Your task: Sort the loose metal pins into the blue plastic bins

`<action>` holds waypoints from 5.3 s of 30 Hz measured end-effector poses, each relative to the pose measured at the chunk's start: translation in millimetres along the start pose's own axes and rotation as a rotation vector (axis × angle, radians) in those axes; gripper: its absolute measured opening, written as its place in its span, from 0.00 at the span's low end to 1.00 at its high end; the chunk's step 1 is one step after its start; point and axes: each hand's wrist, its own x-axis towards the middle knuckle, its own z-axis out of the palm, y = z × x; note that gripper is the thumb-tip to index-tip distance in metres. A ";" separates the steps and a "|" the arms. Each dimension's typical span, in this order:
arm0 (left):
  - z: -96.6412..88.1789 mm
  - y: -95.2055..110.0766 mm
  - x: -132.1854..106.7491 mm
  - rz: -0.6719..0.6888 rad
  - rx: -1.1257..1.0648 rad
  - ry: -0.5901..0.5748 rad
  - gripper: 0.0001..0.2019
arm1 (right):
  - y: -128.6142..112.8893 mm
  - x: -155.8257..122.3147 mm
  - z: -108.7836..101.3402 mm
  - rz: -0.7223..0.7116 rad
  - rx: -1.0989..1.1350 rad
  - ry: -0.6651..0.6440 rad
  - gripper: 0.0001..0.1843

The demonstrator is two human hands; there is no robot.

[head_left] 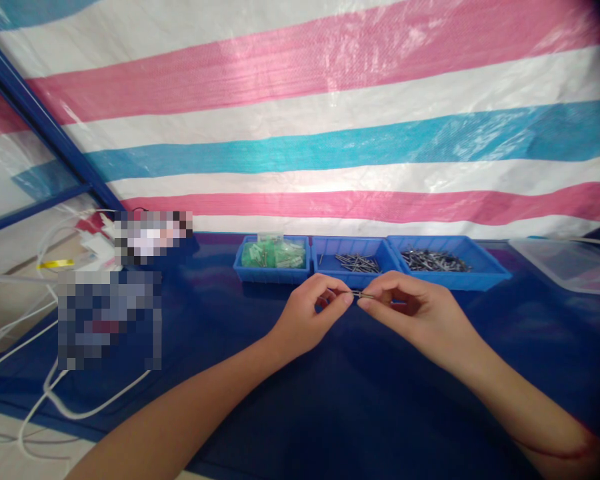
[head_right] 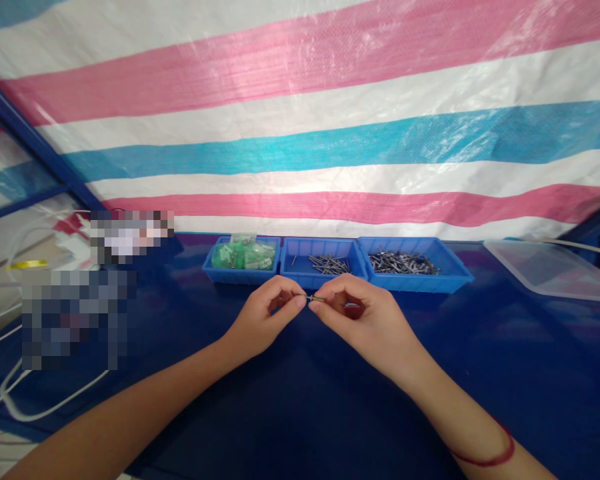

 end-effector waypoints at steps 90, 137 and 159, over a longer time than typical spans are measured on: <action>0.2 -5.0 0.9 0.293 0.397 -0.305 0.13 | 27.0 21.5 -56.6 0.036 -0.559 0.606 0.20; 5.1 -19.2 3.6 -0.132 -0.116 0.012 0.13 | 6.2 0.9 7.4 -0.082 -0.427 -0.121 0.09; 5.7 -3.0 1.8 -0.157 -0.281 0.088 0.10 | -0.4 -3.8 21.4 0.028 0.003 -0.175 0.13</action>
